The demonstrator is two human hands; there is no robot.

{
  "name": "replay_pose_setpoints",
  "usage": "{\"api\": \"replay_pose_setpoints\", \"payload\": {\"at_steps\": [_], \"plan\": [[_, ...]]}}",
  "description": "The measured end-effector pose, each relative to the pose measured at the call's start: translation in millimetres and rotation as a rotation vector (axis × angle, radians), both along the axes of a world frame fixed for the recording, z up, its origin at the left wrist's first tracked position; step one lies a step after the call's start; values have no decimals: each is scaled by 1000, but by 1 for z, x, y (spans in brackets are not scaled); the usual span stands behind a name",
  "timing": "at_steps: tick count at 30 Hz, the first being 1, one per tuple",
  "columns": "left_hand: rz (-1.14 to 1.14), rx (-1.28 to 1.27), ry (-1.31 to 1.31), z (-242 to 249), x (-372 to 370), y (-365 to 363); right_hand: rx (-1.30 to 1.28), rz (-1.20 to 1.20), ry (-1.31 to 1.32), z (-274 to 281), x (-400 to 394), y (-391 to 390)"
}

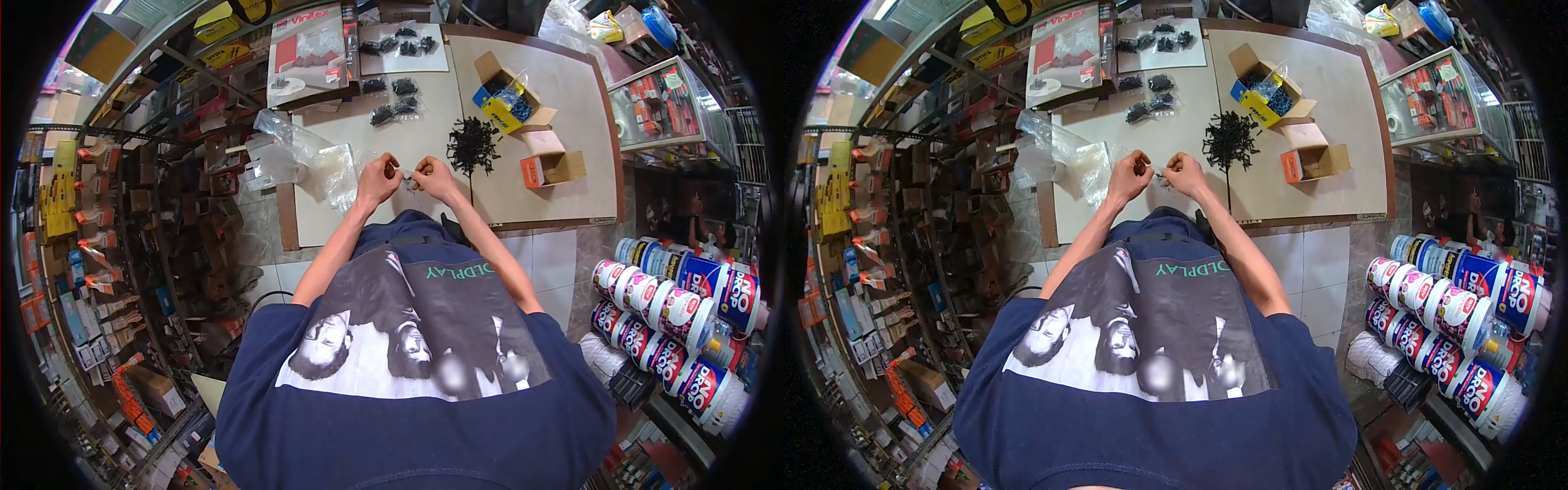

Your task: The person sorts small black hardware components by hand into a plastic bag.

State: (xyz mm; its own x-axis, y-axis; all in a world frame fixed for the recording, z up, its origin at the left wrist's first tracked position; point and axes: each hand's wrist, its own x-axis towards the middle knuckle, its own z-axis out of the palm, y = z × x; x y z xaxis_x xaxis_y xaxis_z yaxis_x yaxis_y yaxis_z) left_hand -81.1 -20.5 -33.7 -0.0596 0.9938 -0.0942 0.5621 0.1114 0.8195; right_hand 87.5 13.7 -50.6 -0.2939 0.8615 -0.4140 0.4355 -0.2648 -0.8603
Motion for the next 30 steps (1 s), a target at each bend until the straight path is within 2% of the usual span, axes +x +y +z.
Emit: {"api": "replay_pose_setpoints", "payload": {"at_steps": [2, 5, 7, 9, 11, 12, 14, 16, 19, 21, 25, 30], "plan": [[-10, 2, -21, -14, -3, -3, -11, 29, -78, -6, 2, -3], [-22, -28, -57, -13, -5, -2, -80, 51, 4, -5, 7, -3], [-27, -68, -72, -14, -5, -6, -119, -25, 89, 5, 12, 2], [-51, -20, -32, -15, -6, -8, -50, -96, 44, -8, 26, 11], [-93, 23, -27, -38, -10, -10, 293, -242, -300, -12, 45, 19], [-134, 70, -21, -45, -11, -10, 296, -242, -300, -18, 55, 24], [-176, 101, 30, -30, -9, -13, 594, -331, -492, -34, 74, 31], [-225, 130, 79, -25, -6, -16, 596, -297, -514, -36, 86, 38], [-266, 7, 22, -27, -7, -16, 637, -254, -539, -32, 92, 41], [-283, -17, 8, -34, -9, -15, 400, -247, -509, -27, 92, 42], [-252, -23, -26, -45, -11, -16, 409, -228, -509, -38, 92, 46], [-234, 10, 54, -58, -14, -19, 348, -181, -501, -35, 92, 45]]}}
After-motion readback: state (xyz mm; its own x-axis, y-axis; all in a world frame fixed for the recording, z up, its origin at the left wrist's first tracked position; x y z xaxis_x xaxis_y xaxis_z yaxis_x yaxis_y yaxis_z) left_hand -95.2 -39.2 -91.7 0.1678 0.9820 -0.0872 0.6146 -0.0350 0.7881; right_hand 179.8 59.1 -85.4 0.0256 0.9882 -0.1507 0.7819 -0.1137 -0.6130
